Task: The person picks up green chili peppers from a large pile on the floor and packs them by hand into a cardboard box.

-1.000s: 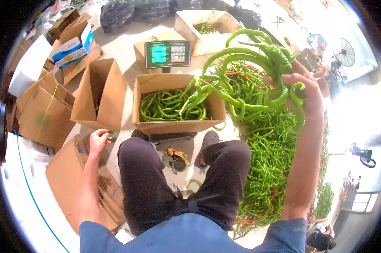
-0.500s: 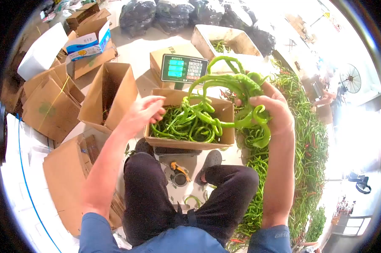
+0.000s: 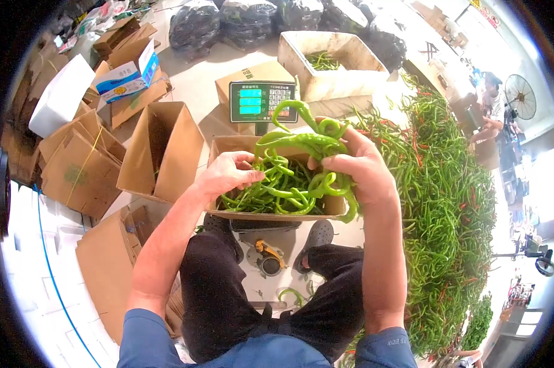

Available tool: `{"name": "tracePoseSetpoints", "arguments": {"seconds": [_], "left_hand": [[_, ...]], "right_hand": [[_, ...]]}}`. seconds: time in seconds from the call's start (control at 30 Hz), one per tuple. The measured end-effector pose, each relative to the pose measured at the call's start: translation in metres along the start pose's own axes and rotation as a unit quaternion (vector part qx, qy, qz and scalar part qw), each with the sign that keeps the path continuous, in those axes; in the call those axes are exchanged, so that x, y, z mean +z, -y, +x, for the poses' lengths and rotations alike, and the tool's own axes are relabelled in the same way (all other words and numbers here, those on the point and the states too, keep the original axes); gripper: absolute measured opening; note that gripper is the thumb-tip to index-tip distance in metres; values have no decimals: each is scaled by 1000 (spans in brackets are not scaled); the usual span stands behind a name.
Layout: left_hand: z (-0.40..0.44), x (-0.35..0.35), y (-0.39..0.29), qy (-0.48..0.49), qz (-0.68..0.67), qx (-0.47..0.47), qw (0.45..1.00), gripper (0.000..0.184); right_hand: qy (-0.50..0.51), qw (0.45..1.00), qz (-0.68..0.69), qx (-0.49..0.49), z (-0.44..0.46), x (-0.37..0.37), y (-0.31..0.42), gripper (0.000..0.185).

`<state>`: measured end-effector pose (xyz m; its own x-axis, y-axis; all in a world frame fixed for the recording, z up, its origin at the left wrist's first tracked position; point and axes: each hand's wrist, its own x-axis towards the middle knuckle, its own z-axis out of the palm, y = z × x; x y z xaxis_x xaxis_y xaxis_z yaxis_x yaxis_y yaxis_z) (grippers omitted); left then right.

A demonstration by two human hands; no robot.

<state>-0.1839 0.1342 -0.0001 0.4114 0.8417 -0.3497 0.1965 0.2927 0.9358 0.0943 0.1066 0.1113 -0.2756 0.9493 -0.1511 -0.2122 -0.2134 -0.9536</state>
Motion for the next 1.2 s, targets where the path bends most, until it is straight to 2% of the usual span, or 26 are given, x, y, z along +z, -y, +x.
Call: {"name": "tracePoseSetpoints", "arguments": {"seconds": [0.13, 0.33, 0.43, 0.77, 0.87, 0.9, 1.0, 1.1, 1.2], "left_hand": [[23, 7, 23, -52, -4, -3, 999, 36], [23, 2, 17, -79, -96, -10, 992, 32], [21, -1, 20, -69, -143, 5, 987, 30], [9, -4, 15, -150, -237, 32, 959, 20], [3, -4, 10, -155, -228, 52, 960, 20], [0, 0, 6, -169, -197, 47, 965, 20], [-5, 8, 0, -183, -43, 67, 980, 18], [-8, 14, -5, -196, -9, 72, 978, 19], [-8, 1, 3, -227, -80, 40, 970, 19]], "right_hand": [[9, 1000, -14, -7, 6, -13, -16, 70], [-9, 1000, -26, 14, 4, -41, -21, 63], [-14, 1000, -11, 22, -1, -52, -29, 68], [-7, 998, 54, 10, -12, -76, -40, 70], [10, 997, 69, 13, -10, -79, -41, 69], [15, 998, 67, 6, -8, -78, -45, 63], [17, 997, 72, 16, -4, -74, -51, 68], [34, 998, 50, 14, 1, -76, -54, 70], [42, 998, 48, -7, 6, -78, -57, 70]]}}
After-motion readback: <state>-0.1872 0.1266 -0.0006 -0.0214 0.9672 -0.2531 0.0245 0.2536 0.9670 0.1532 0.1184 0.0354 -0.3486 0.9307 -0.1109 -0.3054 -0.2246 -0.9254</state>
